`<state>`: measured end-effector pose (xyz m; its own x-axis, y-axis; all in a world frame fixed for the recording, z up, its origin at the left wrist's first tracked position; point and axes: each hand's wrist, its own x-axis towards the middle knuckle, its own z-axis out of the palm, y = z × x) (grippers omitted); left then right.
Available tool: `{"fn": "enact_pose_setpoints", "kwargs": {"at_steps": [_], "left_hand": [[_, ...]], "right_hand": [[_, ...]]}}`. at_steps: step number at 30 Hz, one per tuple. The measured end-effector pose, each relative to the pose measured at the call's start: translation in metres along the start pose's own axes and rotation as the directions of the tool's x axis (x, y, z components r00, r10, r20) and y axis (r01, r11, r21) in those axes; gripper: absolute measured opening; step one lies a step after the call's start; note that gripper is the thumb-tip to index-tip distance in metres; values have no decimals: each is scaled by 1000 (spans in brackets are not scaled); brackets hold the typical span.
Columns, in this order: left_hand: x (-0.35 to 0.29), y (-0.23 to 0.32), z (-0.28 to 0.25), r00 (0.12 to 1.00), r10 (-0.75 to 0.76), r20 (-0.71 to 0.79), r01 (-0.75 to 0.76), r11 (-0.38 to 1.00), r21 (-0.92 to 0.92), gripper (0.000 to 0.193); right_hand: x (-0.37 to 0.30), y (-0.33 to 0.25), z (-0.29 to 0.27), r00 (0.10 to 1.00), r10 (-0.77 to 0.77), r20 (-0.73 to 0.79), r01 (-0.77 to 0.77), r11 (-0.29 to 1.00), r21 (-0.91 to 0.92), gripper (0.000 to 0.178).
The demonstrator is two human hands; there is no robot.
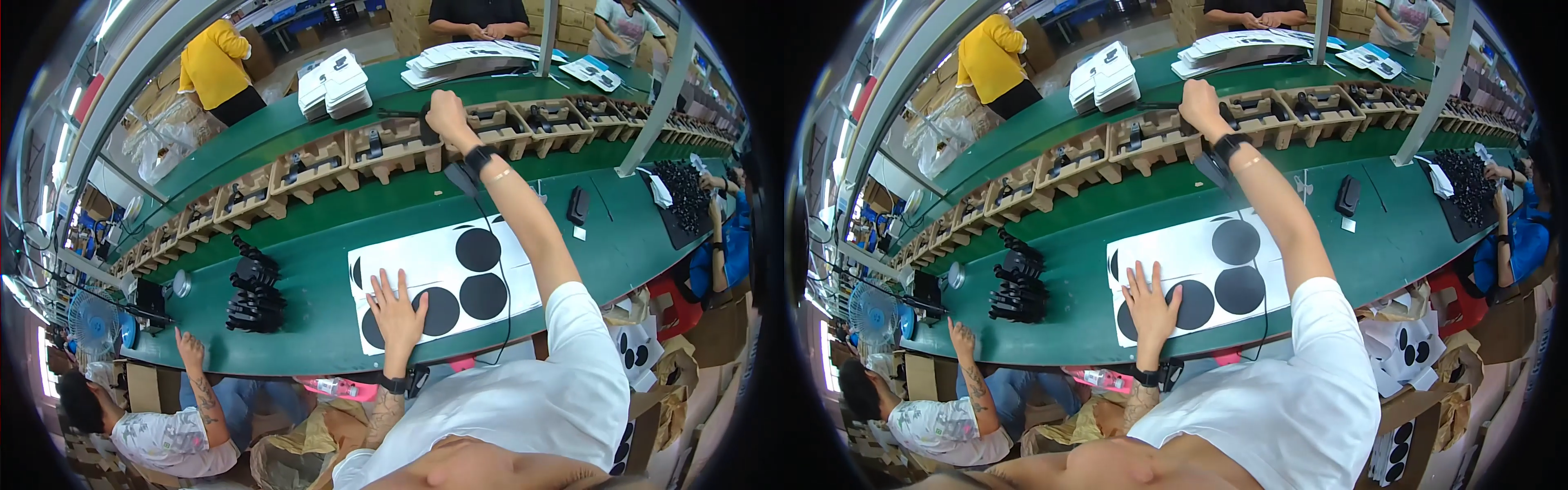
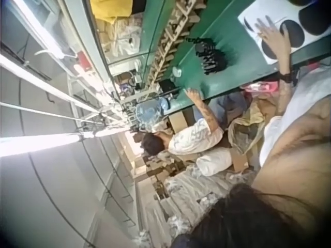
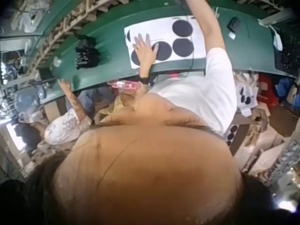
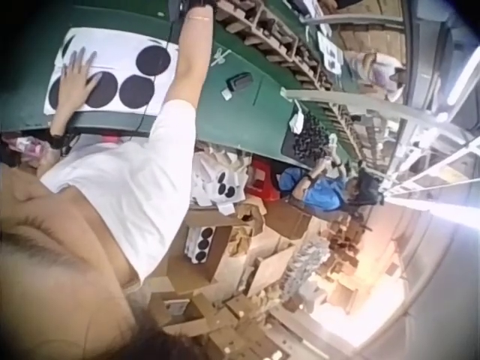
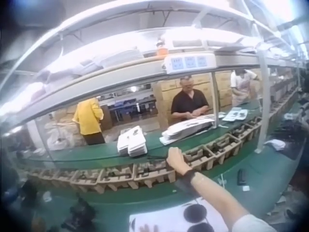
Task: The person peels a circular pad from a backing sheet, presses it onto the base of a stand, and sets the stand aside. After repeating this process several times, the person begins peeling small adhesive dots from another sheet.
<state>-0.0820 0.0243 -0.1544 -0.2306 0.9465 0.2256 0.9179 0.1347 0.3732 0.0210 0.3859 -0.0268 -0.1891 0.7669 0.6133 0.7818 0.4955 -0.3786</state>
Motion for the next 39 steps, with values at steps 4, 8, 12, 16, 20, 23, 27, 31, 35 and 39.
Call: {"fn": "enact_pose_setpoints", "kwargs": {"at_steps": [4,8,12,16,20,23,27,31,35,39], "left_hand": [[-5,4,6,1000,-9,-8,10,998,56,63],[-1,7,5,1000,-20,-6,21,998,58,61],[0,7,5,1000,-15,1,15,998,56,61],[2,6,9,1000,-13,-1,13,999,50,61],[3,7,13,998,-56,2,56,997,47,61],[10,17,17,998,10,59,-13,999,44,62],[4,21,33,999,27,33,-30,996,84,63],[14,18,44,998,11,-70,-3,993,115,64],[15,18,50,997,-41,-65,49,991,126,64],[11,9,50,997,-55,-54,63,985,160,65]], "right_hand": [[12,0,29,998,14,65,-3,985,-170,13],[-12,14,50,984,62,167,-27,978,-206,21],[-82,40,55,992,-48,113,82,945,-316,49],[-153,32,4,968,39,248,8,983,-184,72],[-257,7,-85,806,328,492,-170,925,-339,81],[-300,36,-93,851,432,297,-325,879,-349,71],[-326,64,-96,947,312,74,-302,945,-128,30],[-320,79,-130,855,510,-91,-483,848,217,15],[-334,120,-196,472,732,-492,-539,681,496,12],[-405,200,-262,132,523,-842,-681,665,306,23]]}}
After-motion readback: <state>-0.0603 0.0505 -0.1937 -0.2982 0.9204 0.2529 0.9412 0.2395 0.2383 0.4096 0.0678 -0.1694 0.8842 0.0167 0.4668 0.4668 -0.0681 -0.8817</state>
